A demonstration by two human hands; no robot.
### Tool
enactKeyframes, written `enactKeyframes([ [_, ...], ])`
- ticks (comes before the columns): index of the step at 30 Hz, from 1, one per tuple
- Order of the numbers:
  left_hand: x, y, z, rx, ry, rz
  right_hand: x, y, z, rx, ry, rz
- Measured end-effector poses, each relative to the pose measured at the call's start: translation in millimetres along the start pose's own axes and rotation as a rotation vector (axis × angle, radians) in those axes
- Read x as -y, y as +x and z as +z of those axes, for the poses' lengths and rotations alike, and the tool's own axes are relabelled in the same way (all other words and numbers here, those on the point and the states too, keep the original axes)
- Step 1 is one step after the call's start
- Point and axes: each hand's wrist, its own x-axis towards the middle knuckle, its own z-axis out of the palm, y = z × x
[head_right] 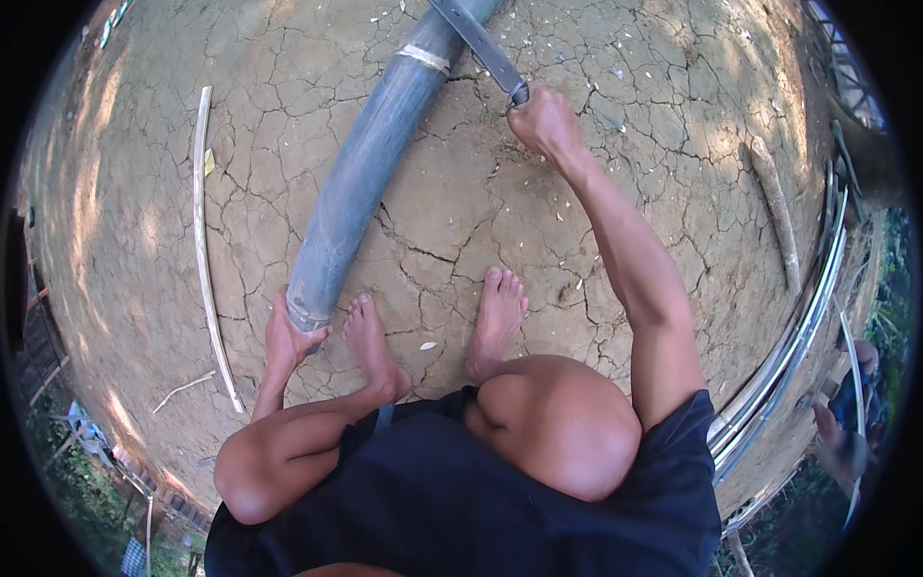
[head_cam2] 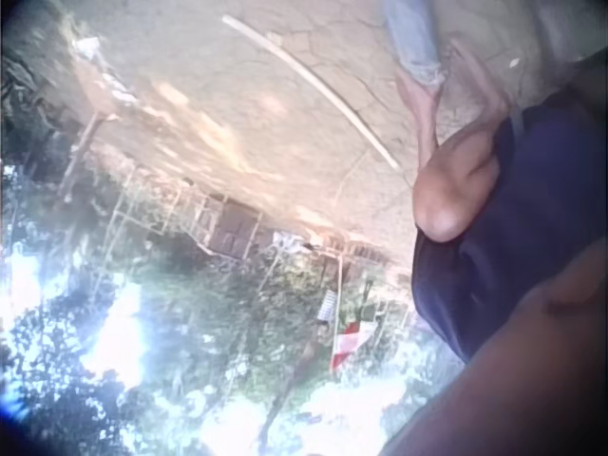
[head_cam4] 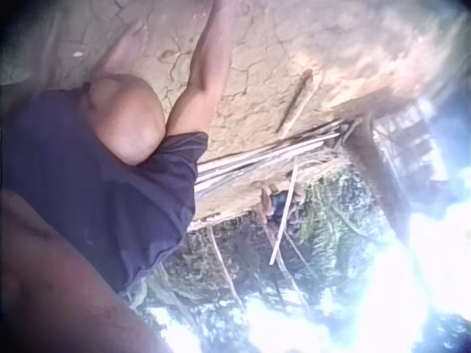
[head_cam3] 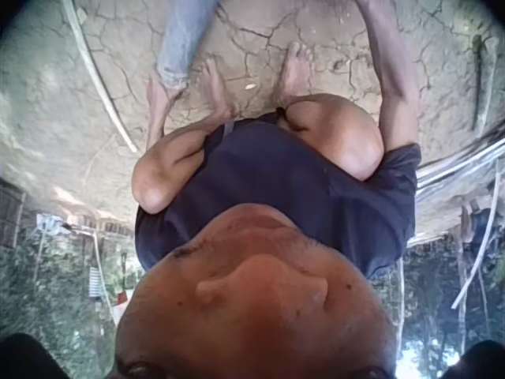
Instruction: The person uses a large knife to cut a long bamboo pole lying on the ground. They repeatedly strike the bamboo with the knife to make a cut, adjusting their grip and the pole's position as needed.
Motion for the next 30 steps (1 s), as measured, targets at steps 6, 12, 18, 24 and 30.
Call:
enactKeyframes([
  [6,-5,1,5,0.077,-0.009,-0.051,-4,-3,-9,0.022,-0.168,-0.238],
  [12,-3,-4,9,0.087,-0.014,-0.039,-11,-12,-11,0.142,-0.251,-0.369],
  [18,-17,-7,2,0.112,0.003,-0.094,-2,-6,-10,0.137,-0.110,-0.151],
  [24,-7,-8,14,-0.104,0.172,0.026,-3,-5,-13,0.053,-0.098,-0.035],
  [30,3,-2,13,-0.204,0.251,0.089,-2,-18,-15,0.061,-0.241,-0.346],
])
